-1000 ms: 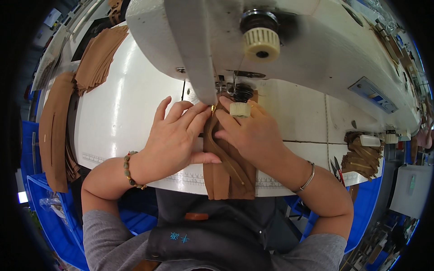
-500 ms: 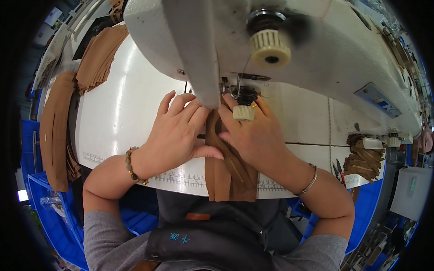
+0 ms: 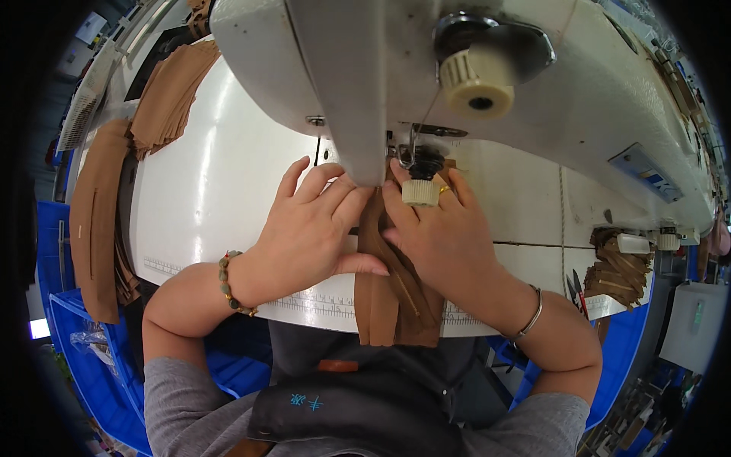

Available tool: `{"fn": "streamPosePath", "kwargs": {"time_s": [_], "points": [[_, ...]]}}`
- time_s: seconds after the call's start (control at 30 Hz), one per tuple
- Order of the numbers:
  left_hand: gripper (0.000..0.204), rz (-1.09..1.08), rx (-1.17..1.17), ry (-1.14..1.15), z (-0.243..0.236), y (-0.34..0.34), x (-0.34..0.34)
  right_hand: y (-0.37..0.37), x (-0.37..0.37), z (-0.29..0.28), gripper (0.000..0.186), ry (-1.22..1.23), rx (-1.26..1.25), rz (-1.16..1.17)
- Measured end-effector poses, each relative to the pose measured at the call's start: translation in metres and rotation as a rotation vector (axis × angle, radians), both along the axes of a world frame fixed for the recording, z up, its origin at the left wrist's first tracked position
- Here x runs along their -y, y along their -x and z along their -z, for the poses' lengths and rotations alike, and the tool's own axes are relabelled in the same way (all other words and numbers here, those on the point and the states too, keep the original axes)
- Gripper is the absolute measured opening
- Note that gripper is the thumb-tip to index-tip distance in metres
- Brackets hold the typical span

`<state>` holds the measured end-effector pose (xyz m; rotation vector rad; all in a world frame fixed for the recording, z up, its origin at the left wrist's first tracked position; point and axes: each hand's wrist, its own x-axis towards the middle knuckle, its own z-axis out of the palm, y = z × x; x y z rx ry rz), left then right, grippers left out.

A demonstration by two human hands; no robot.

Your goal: Sewing a zipper and leather panels together using an industrial sewing machine in a leather goods workshop.

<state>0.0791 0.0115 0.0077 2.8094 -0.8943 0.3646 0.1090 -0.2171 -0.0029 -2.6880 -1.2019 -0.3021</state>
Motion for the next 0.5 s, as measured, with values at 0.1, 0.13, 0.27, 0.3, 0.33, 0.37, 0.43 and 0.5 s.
{"fn": "streamPosePath", "kwargs": {"time_s": [0.1, 0.13, 0.27, 0.3, 0.33, 0.37, 0.43, 0.5], "points": [[0.091, -0.005, 0.038, 0.001, -0.0003, -0.0007, 0.0001, -0.0018, 0.0002, -0.0008, 0.059, -0.023, -0.017, 0.001], [0.091, -0.006, 0.037, 0.002, -0.0006, -0.0008, 0.0001, -0.0023, 0.0003, -0.0012, 0.059, -0.039, -0.040, -0.005], [0.090, -0.011, 0.033, -0.020, -0.0023, 0.0000, 0.0001, -0.0032, 0.0005, -0.0022, 0.060, -0.045, -0.038, -0.013], [0.090, -0.010, 0.043, -0.023, -0.0025, 0.0000, 0.0001, -0.0035, 0.0006, -0.0024, 0.060, -0.031, -0.017, -0.012], [0.090, -0.010, 0.042, -0.022, -0.0027, -0.0002, 0.0000, -0.0037, 0.0006, -0.0026, 0.060, -0.045, -0.039, -0.015], [0.090, -0.009, 0.044, -0.023, -0.0027, -0.0009, -0.0001, -0.0039, 0.0007, -0.0028, 0.060, -0.040, -0.043, -0.016], [0.090, -0.009, 0.044, -0.024, -0.0025, -0.0019, 0.0001, -0.0043, 0.0006, -0.0031, 0.060, -0.036, -0.049, -0.017], [0.090, -0.010, 0.047, -0.021, -0.0023, -0.0025, 0.0005, -0.0048, 0.0005, -0.0032, 0.059, -0.028, -0.034, -0.005]]}}
